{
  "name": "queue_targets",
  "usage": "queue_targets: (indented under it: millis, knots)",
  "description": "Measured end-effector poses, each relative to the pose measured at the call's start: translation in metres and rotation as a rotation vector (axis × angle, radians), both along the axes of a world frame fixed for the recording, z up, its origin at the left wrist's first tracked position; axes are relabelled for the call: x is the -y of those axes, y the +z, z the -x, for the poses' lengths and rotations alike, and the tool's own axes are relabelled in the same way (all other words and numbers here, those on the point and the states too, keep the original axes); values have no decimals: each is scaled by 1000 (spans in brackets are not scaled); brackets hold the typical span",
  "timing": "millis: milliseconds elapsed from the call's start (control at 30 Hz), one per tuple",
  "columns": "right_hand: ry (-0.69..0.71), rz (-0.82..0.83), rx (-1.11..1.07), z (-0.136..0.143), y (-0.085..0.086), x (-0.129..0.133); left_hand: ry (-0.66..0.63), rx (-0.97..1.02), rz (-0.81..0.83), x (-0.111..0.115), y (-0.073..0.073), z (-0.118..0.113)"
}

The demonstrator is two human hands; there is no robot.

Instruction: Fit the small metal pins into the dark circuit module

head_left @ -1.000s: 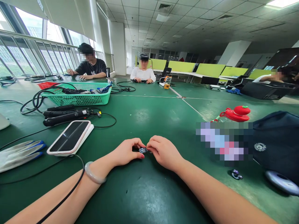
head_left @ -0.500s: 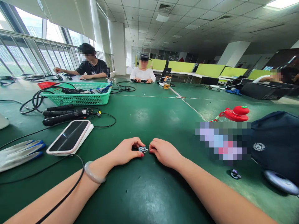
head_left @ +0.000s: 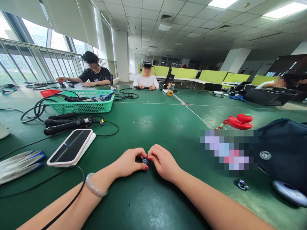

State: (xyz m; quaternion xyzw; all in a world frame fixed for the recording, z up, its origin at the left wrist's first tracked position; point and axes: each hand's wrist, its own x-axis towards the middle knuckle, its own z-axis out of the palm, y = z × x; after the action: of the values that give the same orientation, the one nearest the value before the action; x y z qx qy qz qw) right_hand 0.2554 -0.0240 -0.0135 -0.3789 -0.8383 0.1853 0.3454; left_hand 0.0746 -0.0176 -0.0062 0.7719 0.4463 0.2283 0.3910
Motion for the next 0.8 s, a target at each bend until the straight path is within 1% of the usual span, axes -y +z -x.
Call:
queue_targets:
  millis: [100, 200, 333, 600, 733, 800]
  knots:
    - [12, -18, -65, 3, 3, 2, -16, 49, 20, 0, 0, 0]
    - [30, -2, -113, 5, 3, 4, -36, 96, 37, 0, -1, -1]
    - [42, 26, -98, 6, 1, 3, -59, 144, 65, 0, -3, 0]
    - [57, 13, -45, 3, 0, 4, -53, 164, 71, 0, -1, 1]
    - [50, 7, -94, 3, 1, 3, -36, 155, 78, 1, 1, 1]
    - [10, 35, -140, 0, 1, -1, -18, 158, 96, 1, 1, 2]
